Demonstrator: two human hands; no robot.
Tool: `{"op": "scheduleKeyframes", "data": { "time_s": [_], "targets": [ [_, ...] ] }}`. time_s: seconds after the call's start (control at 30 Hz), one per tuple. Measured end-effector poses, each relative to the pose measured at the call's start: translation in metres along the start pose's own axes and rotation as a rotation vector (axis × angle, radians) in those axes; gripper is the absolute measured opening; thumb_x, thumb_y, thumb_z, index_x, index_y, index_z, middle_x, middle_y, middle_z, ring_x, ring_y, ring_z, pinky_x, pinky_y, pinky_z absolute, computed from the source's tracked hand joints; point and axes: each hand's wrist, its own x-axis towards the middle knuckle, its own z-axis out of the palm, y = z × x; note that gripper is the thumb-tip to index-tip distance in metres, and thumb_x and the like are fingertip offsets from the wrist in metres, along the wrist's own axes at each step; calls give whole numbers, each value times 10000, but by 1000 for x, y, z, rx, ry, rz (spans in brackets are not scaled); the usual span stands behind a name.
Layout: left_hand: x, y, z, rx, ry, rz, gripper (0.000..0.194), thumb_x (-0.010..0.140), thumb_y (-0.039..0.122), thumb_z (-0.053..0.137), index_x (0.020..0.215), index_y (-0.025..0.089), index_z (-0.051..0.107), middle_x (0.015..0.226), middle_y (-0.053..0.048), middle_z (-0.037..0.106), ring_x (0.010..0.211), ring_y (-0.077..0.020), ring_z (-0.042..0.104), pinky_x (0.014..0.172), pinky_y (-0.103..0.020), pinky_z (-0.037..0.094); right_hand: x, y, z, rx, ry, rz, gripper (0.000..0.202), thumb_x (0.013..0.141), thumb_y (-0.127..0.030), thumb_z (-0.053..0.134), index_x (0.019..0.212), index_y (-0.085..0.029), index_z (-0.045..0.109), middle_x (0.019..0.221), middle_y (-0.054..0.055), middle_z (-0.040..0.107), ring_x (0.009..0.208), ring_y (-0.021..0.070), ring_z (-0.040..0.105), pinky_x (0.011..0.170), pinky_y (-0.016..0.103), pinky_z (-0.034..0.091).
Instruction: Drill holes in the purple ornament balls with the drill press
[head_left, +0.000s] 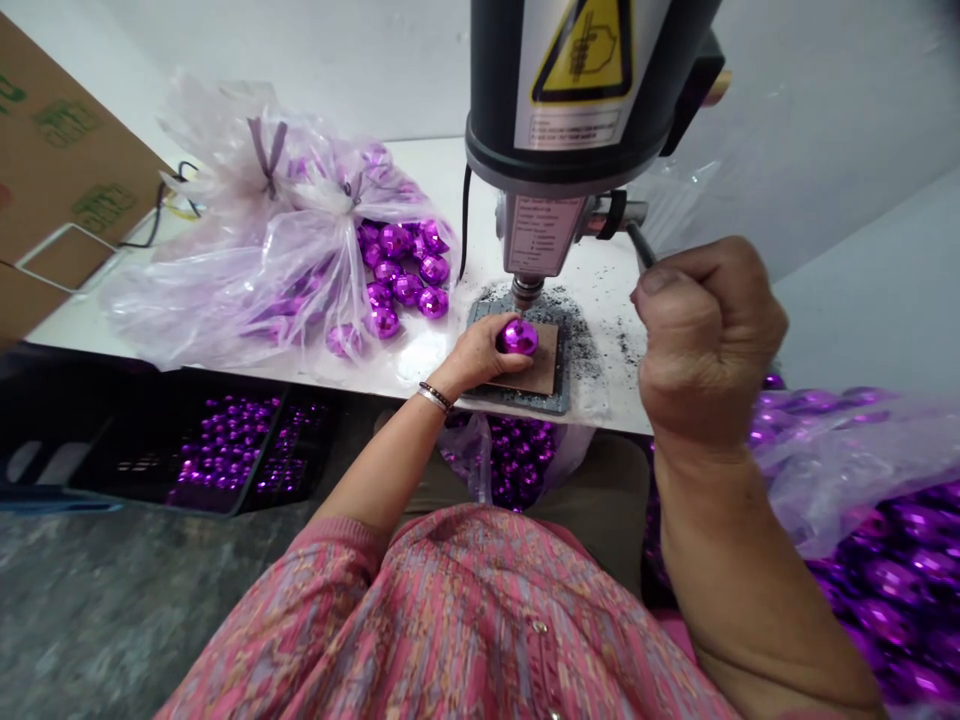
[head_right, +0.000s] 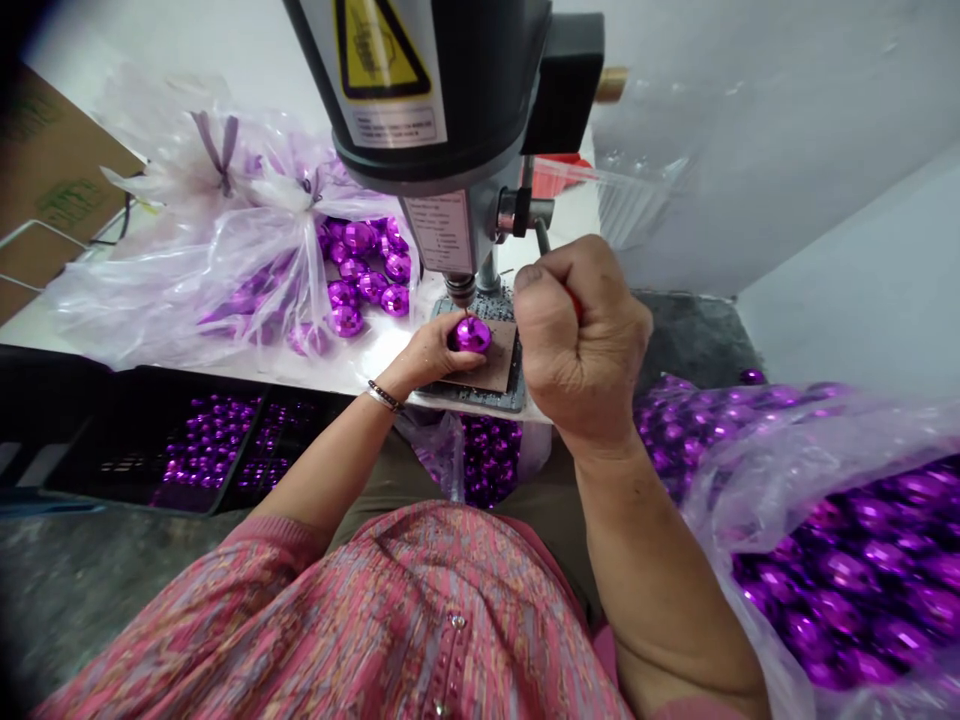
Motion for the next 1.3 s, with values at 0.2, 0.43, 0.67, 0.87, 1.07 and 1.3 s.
{"op": "scheduleKeyframes", "data": {
  "time_s": [0.2, 0.43, 0.67, 0.87, 1.07, 1.3],
  "targets": [
    [-1, -2, 3, 6, 28, -13, 673, 677, 247, 930, 1310, 157, 721, 1263, -117, 745, 1210, -298, 672, 1151, -446, 495, -6, 10, 4, 1, 33, -57, 246, 937, -318, 548, 733, -182, 573, 668, -20, 484, 633, 38, 431, 635, 197, 358],
    [-1, 0, 3, -1, 27, -11, 610, 697, 252, 915, 1272, 157, 732, 1212, -97, 756, 1184, -300, 670, 1119, -432, 504, -14, 25, 10, 1, 127, -97, 301, 963, -434, 544, 774, -207, 596, 708, -3, 476, 674, 63, 432, 647, 220, 381],
    [-3, 7, 5, -22, 64, -53, 543, 679, 241, 912, 1193, 162, 754, 1101, -56, 755, 1073, -270, 680, 1024, -371, 526, -21, 30, 14, 24, 129, -89, 342, 963, -463, 549, 753, -196, 585, 690, -8, 513, 659, 68, 476, 635, 236, 392],
    [-3, 7, 8, 34, 54, -27, 457, 708, 271, 903, 1125, 165, 747, 1037, -52, 759, 1003, -261, 677, 960, -372, 529, 23, -6, 13, 98, 162, 33, 298, 933, -370, 504, 715, -167, 515, 692, -17, 495, 614, 40, 457, 650, 239, 395],
    [-16, 4, 9, -37, 123, 1, 607, 672, 213, 921, 1245, 165, 725, 1208, -96, 771, 1144, -289, 694, 1082, -420, 514, 95, -27, 15, 24, 107, 307, 285, 942, -245, 511, 666, -190, 468, 553, -31, 462, 478, 67, 429, 503, 281, 306],
    [-36, 6, 6, -46, 111, 3, 553, 731, 261, 889, 1249, 177, 713, 1175, -84, 784, 1101, -278, 713, 1029, -404, 536, 109, -31, 15, 7, 101, 443, 248, 958, -255, 533, 718, -215, 486, 522, -80, 456, 301, 80, 326, 342, 345, 143]
  ]
}}
